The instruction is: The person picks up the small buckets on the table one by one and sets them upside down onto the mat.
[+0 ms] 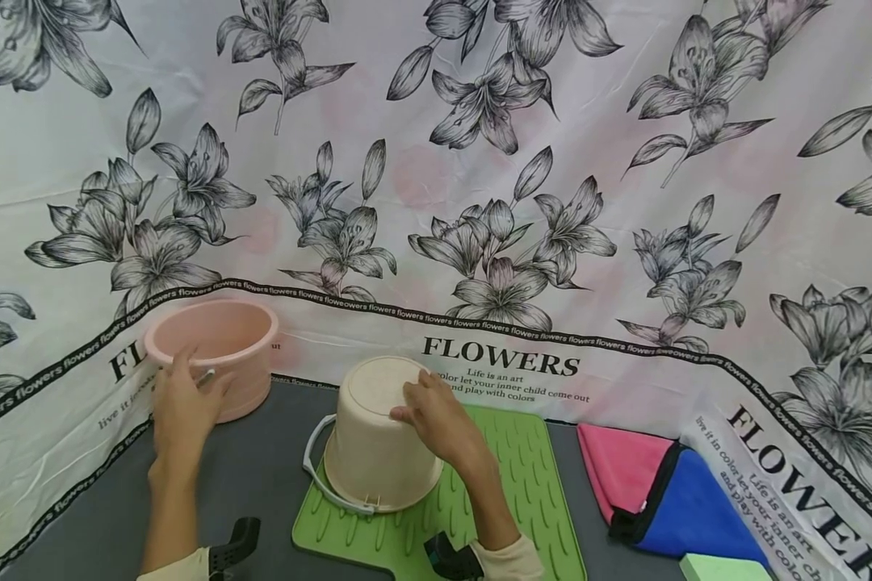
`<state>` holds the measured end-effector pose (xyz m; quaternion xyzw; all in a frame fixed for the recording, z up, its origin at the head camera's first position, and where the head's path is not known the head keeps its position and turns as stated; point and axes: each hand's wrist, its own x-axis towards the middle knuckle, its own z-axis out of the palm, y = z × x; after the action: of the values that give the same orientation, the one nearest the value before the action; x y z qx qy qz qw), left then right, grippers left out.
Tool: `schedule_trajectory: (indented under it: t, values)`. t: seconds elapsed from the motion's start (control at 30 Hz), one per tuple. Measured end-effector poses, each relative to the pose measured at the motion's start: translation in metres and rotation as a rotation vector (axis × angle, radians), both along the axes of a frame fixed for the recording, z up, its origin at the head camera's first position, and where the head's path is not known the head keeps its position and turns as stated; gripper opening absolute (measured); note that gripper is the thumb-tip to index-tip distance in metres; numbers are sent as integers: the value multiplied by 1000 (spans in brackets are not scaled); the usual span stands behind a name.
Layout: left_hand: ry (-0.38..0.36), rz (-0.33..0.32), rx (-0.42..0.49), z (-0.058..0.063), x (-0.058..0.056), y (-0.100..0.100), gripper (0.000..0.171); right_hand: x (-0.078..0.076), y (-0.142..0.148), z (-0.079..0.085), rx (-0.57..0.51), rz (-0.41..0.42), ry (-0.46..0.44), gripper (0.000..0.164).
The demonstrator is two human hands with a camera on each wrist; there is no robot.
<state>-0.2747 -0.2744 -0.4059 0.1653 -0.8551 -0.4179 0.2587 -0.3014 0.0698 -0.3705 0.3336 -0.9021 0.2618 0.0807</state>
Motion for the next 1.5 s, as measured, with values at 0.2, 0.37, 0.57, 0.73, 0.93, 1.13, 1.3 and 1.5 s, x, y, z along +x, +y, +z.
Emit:
schedule_trajectory:
  t: [0.2, 0.37, 0.57, 0.73, 0.93, 1.13, 1.3, 1.5]
  values:
    - [32, 13, -64, -10, 1, -3, 64, 2, 1, 0, 6, -10, -22, 25]
    - [77, 39, -78, -15, 0, 0, 57, 2, 1, -1, -8, -12, -46, 24]
    - [132, 96, -95, -16, -1, 0, 38, 1, 0, -1, 0, -7, -33, 25]
    - [56, 102, -88, -9, 1, -1, 34, 0, -2, -1, 2, -8, -27, 25]
    - [-94, -15, -115, 5, 18, -14, 38, 1, -1, 0, 0, -5, -35, 26]
    - [-276, -198, -155, 22, 35, -39, 57, 2, 2, 0, -20, -21, -59, 35]
    - [-367, -373, -134, 27, 48, -58, 69, 1, 4, 0, -29, -40, -82, 46]
    - [-388, -562, -26, 23, 71, -77, 57, 0, 3, 0, -29, -27, -78, 46]
